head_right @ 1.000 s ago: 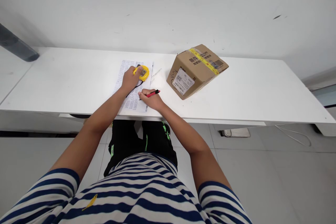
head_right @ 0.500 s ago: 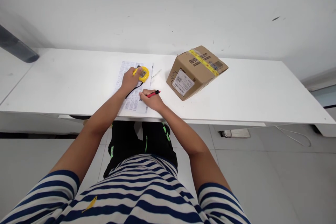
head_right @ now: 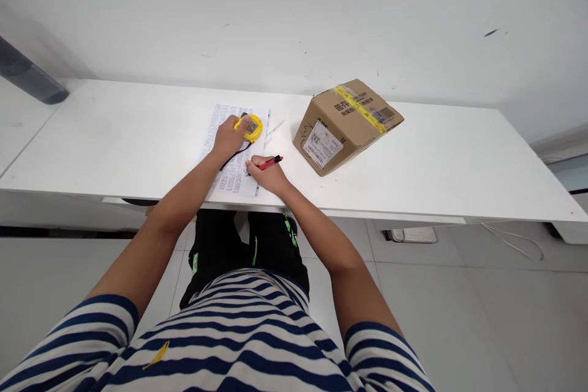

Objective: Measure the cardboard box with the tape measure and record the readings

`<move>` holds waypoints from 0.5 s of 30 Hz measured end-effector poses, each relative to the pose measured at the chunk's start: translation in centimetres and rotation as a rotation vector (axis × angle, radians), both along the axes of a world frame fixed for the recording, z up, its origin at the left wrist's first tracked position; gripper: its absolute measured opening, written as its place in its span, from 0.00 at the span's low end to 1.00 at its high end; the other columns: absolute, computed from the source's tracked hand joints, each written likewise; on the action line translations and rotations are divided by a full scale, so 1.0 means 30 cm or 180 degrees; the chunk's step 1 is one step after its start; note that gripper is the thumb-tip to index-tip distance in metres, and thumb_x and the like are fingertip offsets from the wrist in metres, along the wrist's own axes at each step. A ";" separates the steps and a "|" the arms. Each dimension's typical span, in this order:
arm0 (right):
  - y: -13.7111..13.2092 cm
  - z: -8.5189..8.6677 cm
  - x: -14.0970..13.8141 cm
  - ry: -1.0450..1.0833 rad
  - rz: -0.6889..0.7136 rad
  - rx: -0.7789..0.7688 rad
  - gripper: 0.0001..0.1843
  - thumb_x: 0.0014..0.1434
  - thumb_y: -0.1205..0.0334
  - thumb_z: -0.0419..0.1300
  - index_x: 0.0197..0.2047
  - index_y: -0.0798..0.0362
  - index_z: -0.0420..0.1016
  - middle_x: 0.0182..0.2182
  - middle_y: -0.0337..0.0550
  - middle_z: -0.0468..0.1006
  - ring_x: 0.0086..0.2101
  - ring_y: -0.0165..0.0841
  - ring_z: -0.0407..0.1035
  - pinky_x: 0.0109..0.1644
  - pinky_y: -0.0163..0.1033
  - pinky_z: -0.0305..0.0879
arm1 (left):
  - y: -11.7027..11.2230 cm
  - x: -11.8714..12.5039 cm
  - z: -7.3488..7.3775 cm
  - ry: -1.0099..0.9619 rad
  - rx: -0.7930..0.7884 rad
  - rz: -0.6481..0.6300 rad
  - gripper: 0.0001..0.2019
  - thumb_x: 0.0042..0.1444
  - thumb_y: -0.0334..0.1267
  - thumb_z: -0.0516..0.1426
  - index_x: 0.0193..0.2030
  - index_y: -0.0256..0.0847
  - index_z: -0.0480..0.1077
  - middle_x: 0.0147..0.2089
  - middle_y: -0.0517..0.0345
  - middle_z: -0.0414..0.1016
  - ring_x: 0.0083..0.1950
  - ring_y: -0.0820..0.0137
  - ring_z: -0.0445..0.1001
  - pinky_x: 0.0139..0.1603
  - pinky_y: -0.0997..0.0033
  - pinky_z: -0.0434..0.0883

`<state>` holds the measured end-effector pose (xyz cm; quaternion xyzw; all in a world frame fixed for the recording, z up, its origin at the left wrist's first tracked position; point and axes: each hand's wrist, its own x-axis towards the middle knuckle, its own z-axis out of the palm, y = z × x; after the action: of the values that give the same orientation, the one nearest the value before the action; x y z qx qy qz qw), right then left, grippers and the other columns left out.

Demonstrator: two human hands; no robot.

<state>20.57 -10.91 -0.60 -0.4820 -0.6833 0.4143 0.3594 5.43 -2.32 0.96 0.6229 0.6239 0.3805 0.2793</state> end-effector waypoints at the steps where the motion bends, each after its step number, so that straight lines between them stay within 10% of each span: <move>1: 0.000 -0.001 0.000 0.0003 -0.0027 0.0004 0.27 0.60 0.39 0.56 0.21 0.47 0.50 0.20 0.34 0.58 0.26 0.30 0.55 0.32 0.38 0.52 | -0.002 0.000 0.003 0.0028 -0.0015 -0.0008 0.22 0.68 0.61 0.51 0.37 0.44 0.65 0.39 0.54 0.78 0.40 0.66 0.73 0.40 0.65 0.63; 15: -0.001 0.008 -0.002 -0.0010 -0.0019 0.0023 0.24 0.58 0.42 0.55 0.21 0.47 0.51 0.20 0.33 0.57 0.26 0.29 0.55 0.32 0.38 0.51 | 0.009 -0.006 -0.014 0.0093 0.0025 -0.0017 0.23 0.67 0.63 0.50 0.37 0.44 0.64 0.39 0.55 0.77 0.40 0.66 0.74 0.40 0.66 0.65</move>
<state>20.51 -10.94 -0.37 -0.4834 -0.6839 0.4100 0.3613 5.24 -2.04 0.55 0.6312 0.6247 0.3730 0.2687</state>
